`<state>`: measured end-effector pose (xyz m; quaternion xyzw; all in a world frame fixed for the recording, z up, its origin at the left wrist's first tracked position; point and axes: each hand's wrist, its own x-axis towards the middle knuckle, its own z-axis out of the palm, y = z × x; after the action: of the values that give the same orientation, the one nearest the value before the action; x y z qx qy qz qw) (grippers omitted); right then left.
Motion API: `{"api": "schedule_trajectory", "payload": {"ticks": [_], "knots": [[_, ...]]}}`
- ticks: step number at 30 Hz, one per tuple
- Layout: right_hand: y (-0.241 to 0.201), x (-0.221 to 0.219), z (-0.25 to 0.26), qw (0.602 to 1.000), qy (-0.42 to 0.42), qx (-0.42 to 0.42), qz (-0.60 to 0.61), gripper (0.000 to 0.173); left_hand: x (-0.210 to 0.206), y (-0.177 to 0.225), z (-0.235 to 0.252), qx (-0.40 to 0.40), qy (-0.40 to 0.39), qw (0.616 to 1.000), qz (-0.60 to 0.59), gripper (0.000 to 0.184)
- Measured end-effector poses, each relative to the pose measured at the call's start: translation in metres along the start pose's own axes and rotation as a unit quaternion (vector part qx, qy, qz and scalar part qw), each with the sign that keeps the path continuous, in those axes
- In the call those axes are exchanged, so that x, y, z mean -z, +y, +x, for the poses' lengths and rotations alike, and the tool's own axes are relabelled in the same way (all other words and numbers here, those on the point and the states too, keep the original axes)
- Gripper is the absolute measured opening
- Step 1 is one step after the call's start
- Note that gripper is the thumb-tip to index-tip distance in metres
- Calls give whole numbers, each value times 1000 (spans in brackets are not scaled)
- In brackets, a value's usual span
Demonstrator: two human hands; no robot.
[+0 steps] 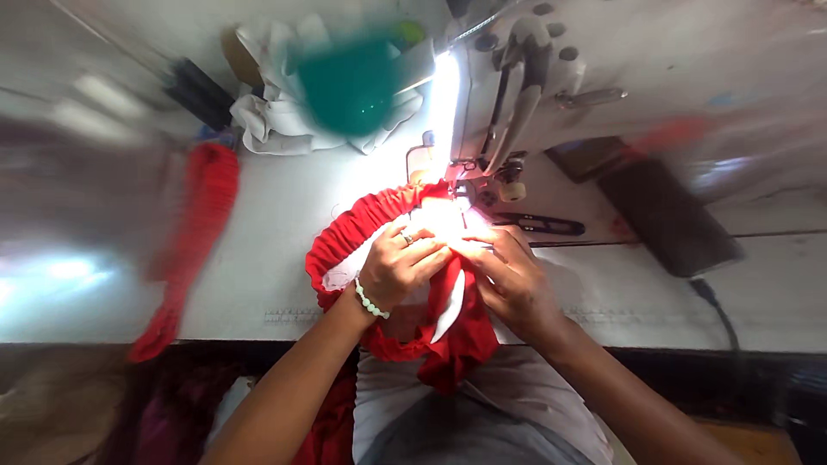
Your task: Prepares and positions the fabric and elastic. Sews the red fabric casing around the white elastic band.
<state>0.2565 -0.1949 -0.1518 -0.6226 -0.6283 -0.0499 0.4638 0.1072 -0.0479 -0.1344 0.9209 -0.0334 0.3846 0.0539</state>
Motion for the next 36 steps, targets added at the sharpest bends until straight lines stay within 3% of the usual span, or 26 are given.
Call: {"api": "schedule_trajectory", "payload": {"ticks": [4,14,19,23,31,36], "knots": [[3,-2,-3,999,-1,37,-11,19,1,-1,-1,-4,-27,999,-20,18],[-7,1,-7,989,-71,85,-95,20,12,16,-6,66,-188,980,-10,20],[-10,6,-6,985,-81,112,-102,20,13,14,-4,64,-188,980,11,18],[-9,5,-6,982,-78,133,-106,20,12,13,-12,65,-187,980,19,30],[-6,22,-18,985,-106,72,-112,22,5,56,-4,137,-221,961,98,35],[-3,15,-10,983,-111,69,-131,22,7,40,-2,154,-240,956,63,41]]}}
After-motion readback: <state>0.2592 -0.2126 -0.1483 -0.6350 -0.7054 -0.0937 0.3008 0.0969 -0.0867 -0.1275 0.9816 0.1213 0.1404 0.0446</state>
